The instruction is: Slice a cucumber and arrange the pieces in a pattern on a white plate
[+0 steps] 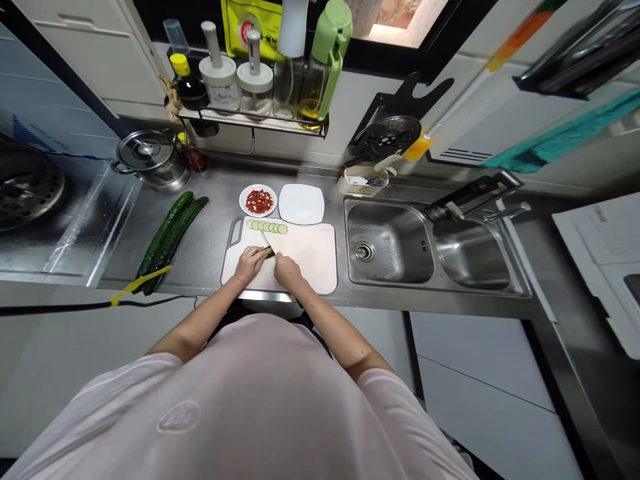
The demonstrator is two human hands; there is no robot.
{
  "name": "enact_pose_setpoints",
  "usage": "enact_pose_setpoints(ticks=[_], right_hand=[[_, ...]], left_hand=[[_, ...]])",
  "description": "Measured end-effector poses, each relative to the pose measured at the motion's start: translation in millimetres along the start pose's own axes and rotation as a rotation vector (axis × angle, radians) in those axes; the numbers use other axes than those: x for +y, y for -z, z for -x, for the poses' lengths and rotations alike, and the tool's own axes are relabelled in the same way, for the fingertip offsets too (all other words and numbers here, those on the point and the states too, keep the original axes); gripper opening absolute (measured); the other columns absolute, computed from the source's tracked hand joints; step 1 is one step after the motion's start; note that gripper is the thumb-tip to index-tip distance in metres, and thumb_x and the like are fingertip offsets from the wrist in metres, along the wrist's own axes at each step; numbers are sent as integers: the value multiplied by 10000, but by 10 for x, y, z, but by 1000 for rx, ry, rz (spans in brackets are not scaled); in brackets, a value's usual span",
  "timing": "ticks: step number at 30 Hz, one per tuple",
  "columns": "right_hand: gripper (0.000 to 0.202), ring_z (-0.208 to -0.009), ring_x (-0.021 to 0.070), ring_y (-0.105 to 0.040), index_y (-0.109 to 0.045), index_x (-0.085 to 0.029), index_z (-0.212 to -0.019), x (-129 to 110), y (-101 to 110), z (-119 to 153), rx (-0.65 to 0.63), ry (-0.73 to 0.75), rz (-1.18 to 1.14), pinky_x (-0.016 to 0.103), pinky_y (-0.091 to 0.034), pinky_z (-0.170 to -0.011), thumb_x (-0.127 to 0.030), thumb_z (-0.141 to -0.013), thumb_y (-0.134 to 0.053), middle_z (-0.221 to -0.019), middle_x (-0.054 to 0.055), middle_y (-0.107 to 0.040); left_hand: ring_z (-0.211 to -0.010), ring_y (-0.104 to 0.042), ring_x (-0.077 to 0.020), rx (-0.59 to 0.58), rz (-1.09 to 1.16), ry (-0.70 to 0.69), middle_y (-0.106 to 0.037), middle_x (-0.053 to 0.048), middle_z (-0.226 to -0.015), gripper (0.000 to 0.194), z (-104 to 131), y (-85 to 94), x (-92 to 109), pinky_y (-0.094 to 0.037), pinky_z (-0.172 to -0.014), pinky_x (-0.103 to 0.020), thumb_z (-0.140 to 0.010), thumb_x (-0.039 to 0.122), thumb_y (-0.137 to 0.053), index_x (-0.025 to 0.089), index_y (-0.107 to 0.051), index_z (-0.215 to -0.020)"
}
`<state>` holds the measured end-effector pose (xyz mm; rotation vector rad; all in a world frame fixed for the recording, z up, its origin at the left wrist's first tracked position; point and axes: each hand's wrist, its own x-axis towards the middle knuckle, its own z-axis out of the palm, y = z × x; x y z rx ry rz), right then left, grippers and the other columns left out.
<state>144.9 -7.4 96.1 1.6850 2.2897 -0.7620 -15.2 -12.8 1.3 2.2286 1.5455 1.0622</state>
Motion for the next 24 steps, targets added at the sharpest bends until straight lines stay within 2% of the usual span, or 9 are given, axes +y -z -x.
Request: enact_pose_setpoints(ticks=[9,19,24], right_hand=[[205,-858,226,-621,-447,-140,-1071,116,-75,185,-58,-15,2,293,-460,-692,-127,-883,-368,-917,124,-624],[241,-898,211,-615,-452,-135,-1103,-9,-58,-36,-6,-15,-6,280,-456,-730,-105,-882,-360,-957,123,-626],[251,-859,215,-621,-448,-134,-1101,20,-59,-12,21,3,-13,283,-458,-694,-100,-877,-342,-924,115,-631]], left_hand=[[-908,-543,-176,7,6,20,-616,-59,-921,242,-4,-11,-7,-459,-814,-353,-892,270,-464,244,-637,-1059],[-917,-542,-171,-7,5,10,-617,-58,-928,238,-9,-7,-12,-454,-822,-347,-891,258,-465,239,-631,-1061],[-918,-546,-175,-7,12,5,-613,-61,-921,237,-16,5,0,-453,-828,-356,-893,263,-458,240,-632,-1052]])
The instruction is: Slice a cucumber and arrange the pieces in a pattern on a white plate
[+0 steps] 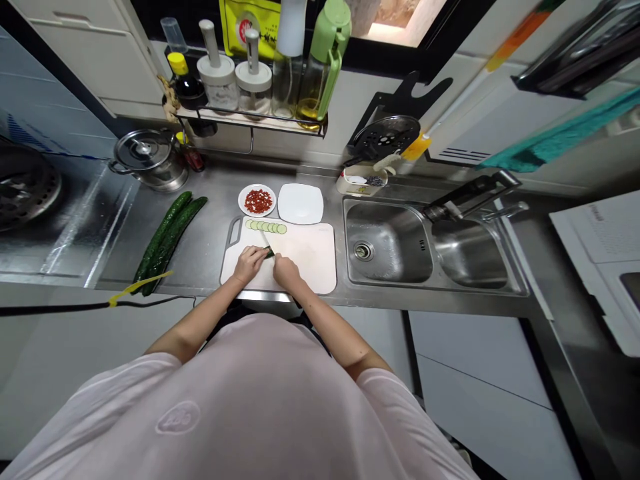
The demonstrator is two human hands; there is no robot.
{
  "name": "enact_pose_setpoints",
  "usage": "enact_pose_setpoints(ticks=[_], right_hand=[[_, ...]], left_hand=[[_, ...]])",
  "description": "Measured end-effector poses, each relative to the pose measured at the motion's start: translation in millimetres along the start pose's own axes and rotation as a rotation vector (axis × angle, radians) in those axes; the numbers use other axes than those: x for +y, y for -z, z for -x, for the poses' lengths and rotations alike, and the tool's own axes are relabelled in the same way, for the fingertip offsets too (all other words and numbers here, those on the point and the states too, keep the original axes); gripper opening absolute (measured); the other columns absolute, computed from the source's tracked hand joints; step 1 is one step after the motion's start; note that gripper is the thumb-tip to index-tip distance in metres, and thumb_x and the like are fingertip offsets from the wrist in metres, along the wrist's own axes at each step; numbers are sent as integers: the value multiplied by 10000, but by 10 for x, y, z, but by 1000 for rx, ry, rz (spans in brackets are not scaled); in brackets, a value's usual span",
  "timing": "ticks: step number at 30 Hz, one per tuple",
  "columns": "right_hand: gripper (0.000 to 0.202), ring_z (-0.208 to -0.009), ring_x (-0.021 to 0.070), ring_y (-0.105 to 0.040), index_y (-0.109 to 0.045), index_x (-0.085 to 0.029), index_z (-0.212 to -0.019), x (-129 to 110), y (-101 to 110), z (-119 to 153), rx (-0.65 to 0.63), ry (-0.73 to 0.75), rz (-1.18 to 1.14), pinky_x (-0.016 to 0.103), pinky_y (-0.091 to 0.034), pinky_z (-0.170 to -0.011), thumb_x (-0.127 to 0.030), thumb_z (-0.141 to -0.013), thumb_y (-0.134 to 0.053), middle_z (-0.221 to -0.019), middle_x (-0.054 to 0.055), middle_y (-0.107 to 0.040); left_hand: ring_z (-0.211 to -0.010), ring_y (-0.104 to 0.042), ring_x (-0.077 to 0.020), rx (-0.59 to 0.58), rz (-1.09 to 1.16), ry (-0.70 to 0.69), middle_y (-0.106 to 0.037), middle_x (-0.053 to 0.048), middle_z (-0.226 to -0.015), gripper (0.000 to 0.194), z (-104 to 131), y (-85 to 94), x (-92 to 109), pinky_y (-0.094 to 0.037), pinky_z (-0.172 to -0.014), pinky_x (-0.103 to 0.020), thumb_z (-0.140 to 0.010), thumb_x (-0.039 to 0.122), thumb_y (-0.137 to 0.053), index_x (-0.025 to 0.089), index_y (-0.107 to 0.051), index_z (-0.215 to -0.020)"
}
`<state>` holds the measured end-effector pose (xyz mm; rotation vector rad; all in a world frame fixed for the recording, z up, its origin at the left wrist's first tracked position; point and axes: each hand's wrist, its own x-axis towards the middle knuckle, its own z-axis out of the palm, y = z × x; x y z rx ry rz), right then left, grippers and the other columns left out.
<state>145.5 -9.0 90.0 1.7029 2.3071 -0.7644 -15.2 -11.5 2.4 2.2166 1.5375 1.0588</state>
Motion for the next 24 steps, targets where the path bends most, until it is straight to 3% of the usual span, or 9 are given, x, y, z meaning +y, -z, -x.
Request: enact_pose_setpoints(ticks=[7,24], right_hand=[[214,-850,221,-620,-446,-141,-1070,90,-58,161,-67,-27,-5,289,-455,-684,-113,-872,-370,-915,120,-626],[263,-900,204,-616,-438,-132,-1114,-55,39,-18,-37,-12,21,282,-457,-726,-76,-875,-344,-972,129,-629]], left_hand=[[-899,-535,-172,6,-2,11,-609,-58,-916,237,3,-7,7,-452,-810,-349,-893,265,-459,236,-630,-1055],[-891,-544,-176,2,10,23,-610,-59,-900,241,-23,24,32,-458,-815,-360,-898,272,-446,235,-633,-1045]])
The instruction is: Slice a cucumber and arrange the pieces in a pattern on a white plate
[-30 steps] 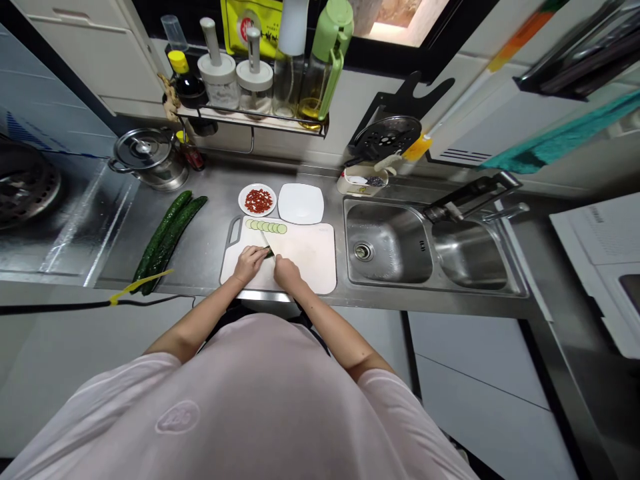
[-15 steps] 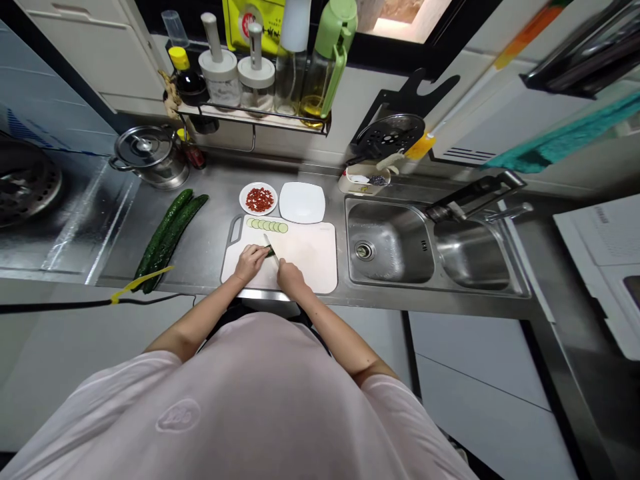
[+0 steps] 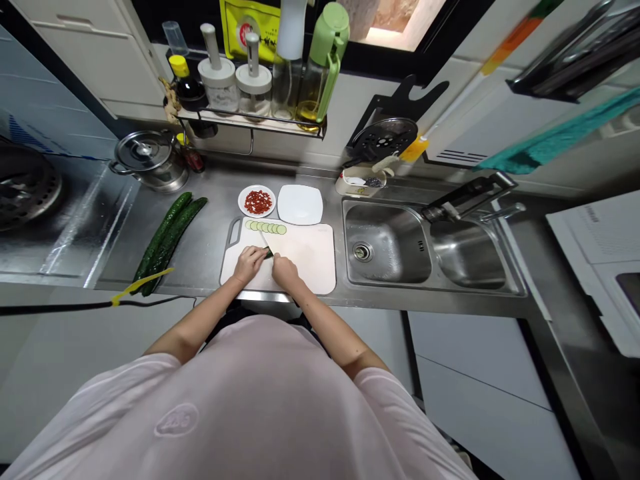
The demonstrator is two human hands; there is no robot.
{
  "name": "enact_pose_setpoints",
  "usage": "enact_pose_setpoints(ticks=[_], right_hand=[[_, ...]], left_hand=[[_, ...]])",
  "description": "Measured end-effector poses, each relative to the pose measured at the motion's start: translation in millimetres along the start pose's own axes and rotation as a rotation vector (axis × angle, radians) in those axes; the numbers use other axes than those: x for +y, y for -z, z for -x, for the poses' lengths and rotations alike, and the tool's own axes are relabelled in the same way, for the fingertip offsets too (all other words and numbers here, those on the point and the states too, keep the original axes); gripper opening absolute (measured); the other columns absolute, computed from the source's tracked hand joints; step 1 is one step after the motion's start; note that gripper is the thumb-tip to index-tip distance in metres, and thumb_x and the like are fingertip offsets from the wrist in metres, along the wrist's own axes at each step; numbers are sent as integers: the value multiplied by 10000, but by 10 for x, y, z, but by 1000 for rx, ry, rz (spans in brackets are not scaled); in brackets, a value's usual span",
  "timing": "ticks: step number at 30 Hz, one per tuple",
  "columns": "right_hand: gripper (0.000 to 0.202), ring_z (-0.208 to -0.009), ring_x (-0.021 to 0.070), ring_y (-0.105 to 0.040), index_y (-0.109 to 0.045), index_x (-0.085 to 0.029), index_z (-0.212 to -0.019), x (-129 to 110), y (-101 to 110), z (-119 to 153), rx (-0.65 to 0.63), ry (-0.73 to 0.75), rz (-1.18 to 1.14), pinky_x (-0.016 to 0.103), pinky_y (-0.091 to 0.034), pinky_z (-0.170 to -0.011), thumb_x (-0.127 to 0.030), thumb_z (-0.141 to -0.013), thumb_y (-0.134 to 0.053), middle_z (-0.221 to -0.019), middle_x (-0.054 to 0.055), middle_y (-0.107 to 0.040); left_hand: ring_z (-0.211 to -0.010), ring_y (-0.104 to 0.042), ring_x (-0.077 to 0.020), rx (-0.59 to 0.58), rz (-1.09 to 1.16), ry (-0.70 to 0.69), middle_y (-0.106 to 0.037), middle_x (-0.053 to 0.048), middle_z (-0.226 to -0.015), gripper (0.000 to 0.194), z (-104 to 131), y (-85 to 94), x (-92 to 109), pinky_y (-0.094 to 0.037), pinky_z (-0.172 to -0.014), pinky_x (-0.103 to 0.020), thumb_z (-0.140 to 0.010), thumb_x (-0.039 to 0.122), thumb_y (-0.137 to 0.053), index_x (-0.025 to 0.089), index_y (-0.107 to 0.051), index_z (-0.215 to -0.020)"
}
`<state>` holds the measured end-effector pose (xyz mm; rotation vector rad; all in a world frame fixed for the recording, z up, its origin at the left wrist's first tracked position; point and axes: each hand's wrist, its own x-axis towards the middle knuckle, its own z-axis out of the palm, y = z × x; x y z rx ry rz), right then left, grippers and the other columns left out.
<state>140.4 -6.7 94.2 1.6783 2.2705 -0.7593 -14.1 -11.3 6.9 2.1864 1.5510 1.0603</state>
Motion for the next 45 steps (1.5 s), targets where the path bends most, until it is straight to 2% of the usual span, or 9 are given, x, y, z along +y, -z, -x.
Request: enact_pose_setpoints(ticks=[9,20,31,45], right_hand=[[231,-902,228,-618,-446,-131,-1083,139,-116,247,-64,-36,17,302,-455,-719,-100,-864,-380,-965,143,-623],[253,-909,198,-618,-441,-136,-1107,-9,-28,-59,-9,-8,7,278,-454,-733,-82,-872,-365,-985,127,-624],[214,-873,220,-619,-454,-136,-1063,165,-90,186,-58,-3,19,290,-453,-698,-103,-863,-387,-943,127,-627],[261,-890,201,-620,-441,-131,-1101,54,-98,-81,10,7,15,279,-459,-723,-61,-864,-355,-971,126,-627]], left_hand=[[-863,-533,-170,16,-2,15,-606,-51,-876,236,1,-12,12,-454,-793,-347,-896,271,-454,232,-628,-1051],[-882,-542,-173,-2,-17,-3,-606,-59,-897,242,-10,12,11,-459,-804,-355,-896,273,-452,239,-628,-1058],[-873,-538,-168,12,-2,12,-608,-50,-878,235,-6,-9,8,-457,-796,-349,-896,266,-454,236,-622,-1057],[-879,-527,-168,12,-4,-1,-599,-49,-890,229,-12,4,3,-454,-805,-339,-889,258,-469,240,-622,-1057]])
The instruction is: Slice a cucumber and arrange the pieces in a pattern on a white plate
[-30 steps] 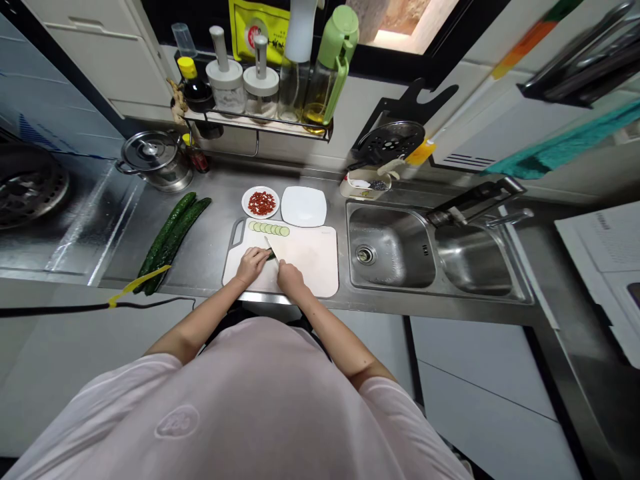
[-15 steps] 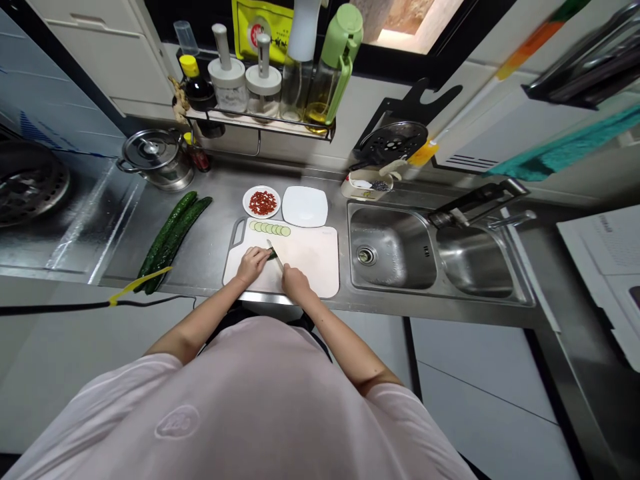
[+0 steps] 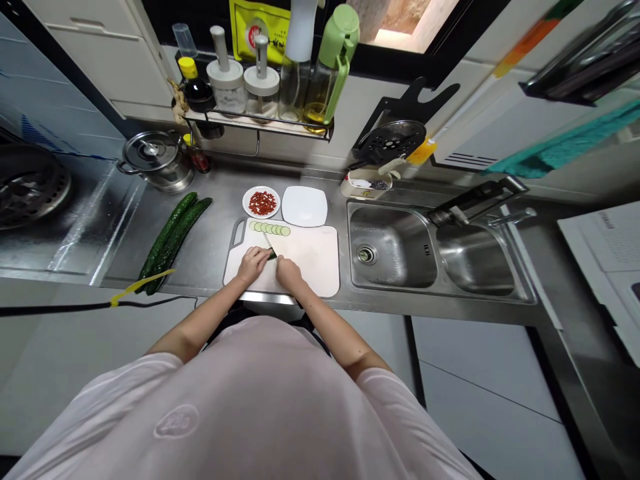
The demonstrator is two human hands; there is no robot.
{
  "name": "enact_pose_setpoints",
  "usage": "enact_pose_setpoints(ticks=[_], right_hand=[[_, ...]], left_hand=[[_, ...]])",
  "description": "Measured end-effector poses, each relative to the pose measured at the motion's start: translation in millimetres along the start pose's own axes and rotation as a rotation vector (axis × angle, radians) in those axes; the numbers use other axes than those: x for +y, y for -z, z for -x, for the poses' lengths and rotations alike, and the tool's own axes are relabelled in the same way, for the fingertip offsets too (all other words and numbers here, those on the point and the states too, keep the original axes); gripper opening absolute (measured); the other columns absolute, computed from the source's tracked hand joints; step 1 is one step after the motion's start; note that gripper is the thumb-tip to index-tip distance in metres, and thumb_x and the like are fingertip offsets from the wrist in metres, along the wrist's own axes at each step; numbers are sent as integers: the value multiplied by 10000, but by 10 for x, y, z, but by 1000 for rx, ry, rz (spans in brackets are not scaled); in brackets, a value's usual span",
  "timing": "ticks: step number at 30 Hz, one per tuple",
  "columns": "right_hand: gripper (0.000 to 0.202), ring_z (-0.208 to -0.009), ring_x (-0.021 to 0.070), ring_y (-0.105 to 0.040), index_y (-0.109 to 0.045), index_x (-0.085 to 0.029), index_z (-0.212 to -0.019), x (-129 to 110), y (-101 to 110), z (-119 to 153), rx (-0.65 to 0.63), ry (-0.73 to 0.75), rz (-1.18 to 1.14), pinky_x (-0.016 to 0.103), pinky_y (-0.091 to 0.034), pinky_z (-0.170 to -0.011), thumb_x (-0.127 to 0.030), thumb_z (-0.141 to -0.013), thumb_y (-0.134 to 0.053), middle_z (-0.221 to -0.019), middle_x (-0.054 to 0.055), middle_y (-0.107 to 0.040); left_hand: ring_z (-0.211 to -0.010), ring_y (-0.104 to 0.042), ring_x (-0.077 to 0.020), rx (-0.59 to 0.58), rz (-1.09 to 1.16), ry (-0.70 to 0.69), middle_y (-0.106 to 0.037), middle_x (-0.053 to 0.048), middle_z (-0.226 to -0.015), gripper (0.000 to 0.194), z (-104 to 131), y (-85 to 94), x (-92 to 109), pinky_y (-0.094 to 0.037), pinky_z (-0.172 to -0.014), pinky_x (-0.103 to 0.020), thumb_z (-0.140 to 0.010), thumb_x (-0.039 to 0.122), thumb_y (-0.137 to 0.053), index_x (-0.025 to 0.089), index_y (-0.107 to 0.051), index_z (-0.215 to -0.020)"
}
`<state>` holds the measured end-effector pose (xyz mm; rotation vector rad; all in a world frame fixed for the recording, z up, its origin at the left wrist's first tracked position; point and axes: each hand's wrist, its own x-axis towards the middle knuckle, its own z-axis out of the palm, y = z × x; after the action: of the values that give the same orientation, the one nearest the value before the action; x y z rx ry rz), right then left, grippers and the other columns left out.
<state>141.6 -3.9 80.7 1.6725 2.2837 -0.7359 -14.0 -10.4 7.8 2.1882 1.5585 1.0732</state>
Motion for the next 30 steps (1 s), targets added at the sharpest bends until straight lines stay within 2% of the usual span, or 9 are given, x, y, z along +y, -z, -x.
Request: enact_pose_setpoints(ticks=[11,23,30], right_hand=[[225,-854,214,-628,-446,-141,-1053,90,-126,131,-22,-16,13,292,-464,-694,-70,-853,-372,-919,118,-636],[265,-875,201,-622,-427,-138,-1103,-20,-52,-87,11,-10,-9,278,-457,-703,-72,-857,-355,-963,121,-629],[260,-889,200,-618,-441,-135,-1102,-2,-47,-42,-10,-24,-25,274,-449,-714,-89,-858,-367,-965,122,-632]], left_hand=[[-871,-534,-174,-2,16,22,-595,-52,-875,241,-8,-7,18,-448,-805,-351,-901,265,-439,231,-614,-1064],[-898,-531,-175,-16,9,31,-600,-54,-911,231,-7,18,26,-450,-828,-352,-897,261,-447,230,-612,-1056],[-890,-537,-178,-18,2,33,-601,-57,-906,234,-4,14,18,-452,-824,-355,-896,263,-449,229,-614,-1057]])
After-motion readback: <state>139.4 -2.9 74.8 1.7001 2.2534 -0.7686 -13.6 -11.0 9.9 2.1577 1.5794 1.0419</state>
